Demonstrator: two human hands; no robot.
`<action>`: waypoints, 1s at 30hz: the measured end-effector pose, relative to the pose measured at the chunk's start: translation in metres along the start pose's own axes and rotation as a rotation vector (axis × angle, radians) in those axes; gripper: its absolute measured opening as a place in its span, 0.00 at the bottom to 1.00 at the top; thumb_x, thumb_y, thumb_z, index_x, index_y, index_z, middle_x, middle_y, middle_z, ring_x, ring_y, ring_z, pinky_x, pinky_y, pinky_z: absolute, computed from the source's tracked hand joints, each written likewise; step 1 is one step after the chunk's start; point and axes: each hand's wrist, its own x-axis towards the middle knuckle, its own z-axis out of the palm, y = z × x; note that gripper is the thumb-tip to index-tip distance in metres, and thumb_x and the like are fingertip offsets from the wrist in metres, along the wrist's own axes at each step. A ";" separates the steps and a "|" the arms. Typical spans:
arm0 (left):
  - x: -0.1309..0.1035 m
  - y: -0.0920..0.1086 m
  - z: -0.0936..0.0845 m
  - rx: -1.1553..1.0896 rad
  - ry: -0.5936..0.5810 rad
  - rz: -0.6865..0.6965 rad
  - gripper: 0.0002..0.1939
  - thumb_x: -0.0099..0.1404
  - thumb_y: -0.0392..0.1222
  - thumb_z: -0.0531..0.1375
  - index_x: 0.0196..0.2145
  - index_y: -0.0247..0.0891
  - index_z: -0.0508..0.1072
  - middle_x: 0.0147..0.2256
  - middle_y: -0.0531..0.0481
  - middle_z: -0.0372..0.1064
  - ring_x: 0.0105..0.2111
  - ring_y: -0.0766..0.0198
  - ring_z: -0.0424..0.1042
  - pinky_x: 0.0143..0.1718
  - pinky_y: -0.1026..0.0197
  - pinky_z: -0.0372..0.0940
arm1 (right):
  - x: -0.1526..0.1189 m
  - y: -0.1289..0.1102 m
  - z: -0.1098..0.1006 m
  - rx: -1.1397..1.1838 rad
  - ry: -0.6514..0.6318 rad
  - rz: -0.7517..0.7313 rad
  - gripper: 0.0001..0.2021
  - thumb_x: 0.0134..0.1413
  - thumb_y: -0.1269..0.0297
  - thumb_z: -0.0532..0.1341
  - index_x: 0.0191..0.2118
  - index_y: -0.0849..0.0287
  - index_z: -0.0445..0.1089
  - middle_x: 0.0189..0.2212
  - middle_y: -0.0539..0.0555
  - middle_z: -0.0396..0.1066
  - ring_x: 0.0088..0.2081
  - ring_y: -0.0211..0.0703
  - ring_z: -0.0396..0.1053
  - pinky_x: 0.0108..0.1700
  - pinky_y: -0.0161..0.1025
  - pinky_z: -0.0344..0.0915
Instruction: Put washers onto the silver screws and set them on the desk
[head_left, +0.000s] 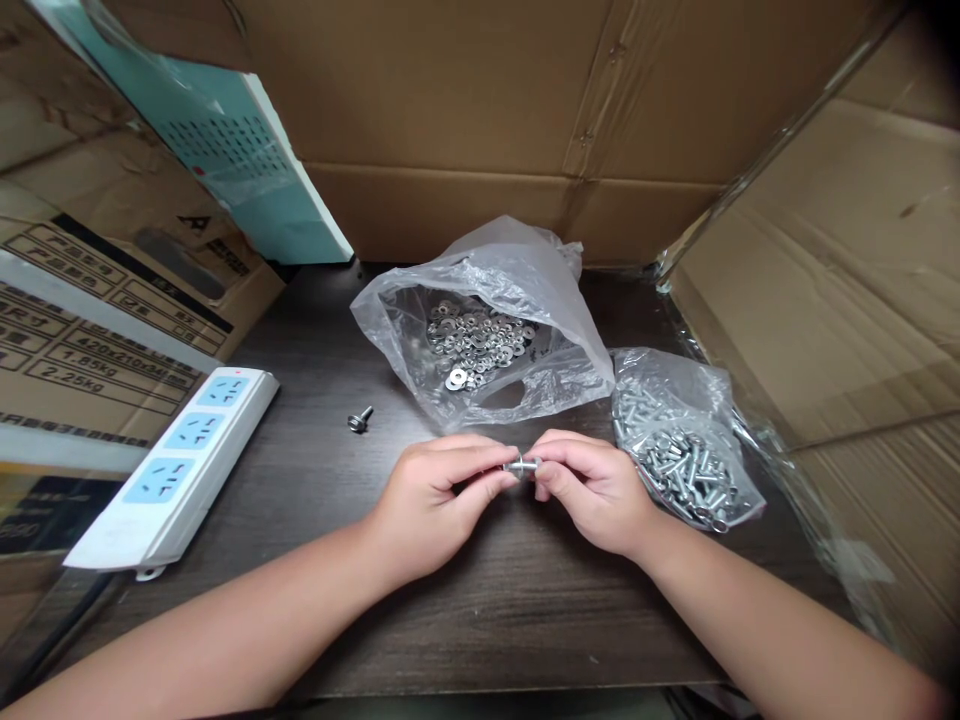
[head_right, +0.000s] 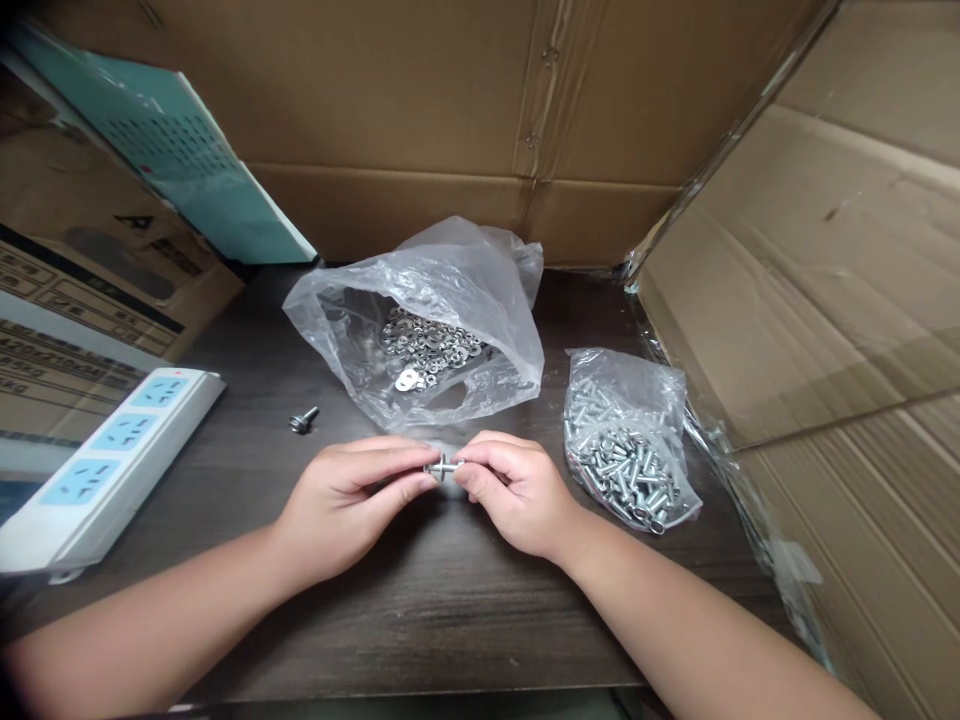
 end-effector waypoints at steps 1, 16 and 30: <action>0.000 0.000 0.000 0.012 0.006 0.019 0.08 0.60 0.33 0.65 0.38 0.36 0.81 0.35 0.46 0.80 0.34 0.67 0.79 0.38 0.70 0.75 | 0.000 0.001 0.000 -0.005 -0.009 0.008 0.12 0.66 0.65 0.56 0.33 0.62 0.73 0.25 0.53 0.69 0.28 0.36 0.68 0.32 0.35 0.66; -0.001 0.001 -0.002 0.033 0.000 0.020 0.07 0.61 0.35 0.64 0.38 0.37 0.81 0.35 0.47 0.80 0.33 0.68 0.79 0.36 0.70 0.74 | -0.005 -0.002 0.000 0.169 0.053 0.049 0.09 0.56 0.69 0.66 0.43 0.59 0.73 0.32 0.53 0.68 0.30 0.34 0.68 0.30 0.32 0.69; -0.001 0.001 -0.002 0.020 -0.008 0.042 0.08 0.61 0.33 0.64 0.39 0.37 0.81 0.35 0.47 0.80 0.33 0.68 0.79 0.37 0.71 0.74 | -0.006 0.002 -0.003 0.224 -0.049 0.162 0.14 0.61 0.55 0.63 0.45 0.61 0.71 0.30 0.52 0.69 0.29 0.35 0.69 0.32 0.34 0.68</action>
